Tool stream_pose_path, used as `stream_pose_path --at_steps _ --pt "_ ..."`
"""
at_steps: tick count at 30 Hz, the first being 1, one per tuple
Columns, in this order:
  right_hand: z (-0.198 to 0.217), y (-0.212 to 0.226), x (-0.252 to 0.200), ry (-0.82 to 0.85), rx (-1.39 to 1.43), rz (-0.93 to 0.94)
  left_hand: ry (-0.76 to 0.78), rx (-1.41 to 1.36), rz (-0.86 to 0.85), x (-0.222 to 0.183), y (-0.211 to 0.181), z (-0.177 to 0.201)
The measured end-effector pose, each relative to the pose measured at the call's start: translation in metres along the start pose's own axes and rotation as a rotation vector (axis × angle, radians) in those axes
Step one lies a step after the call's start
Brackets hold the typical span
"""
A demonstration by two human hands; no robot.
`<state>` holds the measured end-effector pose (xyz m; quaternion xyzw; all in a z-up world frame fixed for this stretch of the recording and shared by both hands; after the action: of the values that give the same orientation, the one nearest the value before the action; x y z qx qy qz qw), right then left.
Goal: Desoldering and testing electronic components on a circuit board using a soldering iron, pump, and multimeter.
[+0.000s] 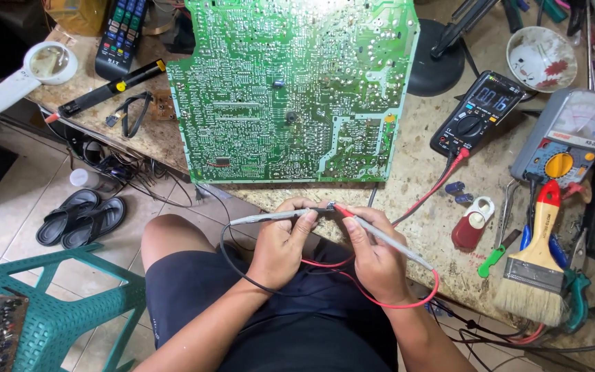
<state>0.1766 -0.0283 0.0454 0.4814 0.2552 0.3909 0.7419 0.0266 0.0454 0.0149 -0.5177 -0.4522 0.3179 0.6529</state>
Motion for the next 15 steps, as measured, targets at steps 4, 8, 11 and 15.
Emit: stream_pose_path --at_steps 4,8,11,15 --pt "0.004 -0.004 0.000 0.004 0.035 0.019 0.001 0.035 -0.006 -0.005 0.010 -0.001" --pt "0.004 -0.015 0.000 0.084 0.025 0.067 0.002 0.032 -0.008 -0.011 0.024 -0.004" --pt "0.006 -0.013 0.001 0.099 0.026 0.060 0.014 0.109 -0.012 -0.012 0.026 -0.004" --pt "0.006 -0.013 0.002 0.117 0.039 0.068 -0.026 0.115 0.012 -0.015 0.039 -0.001"
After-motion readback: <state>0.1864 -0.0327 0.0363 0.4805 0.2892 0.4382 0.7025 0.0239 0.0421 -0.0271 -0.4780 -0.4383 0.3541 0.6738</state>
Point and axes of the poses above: each hand's wrist, its own x-axis towards the middle knuckle, its own z-axis out of the back of the hand, y = z × x, the point moved 5 cm from there along x, towards the middle knuckle, and after that the axes turned 15 degrees about -z, right-handed, at the moved point
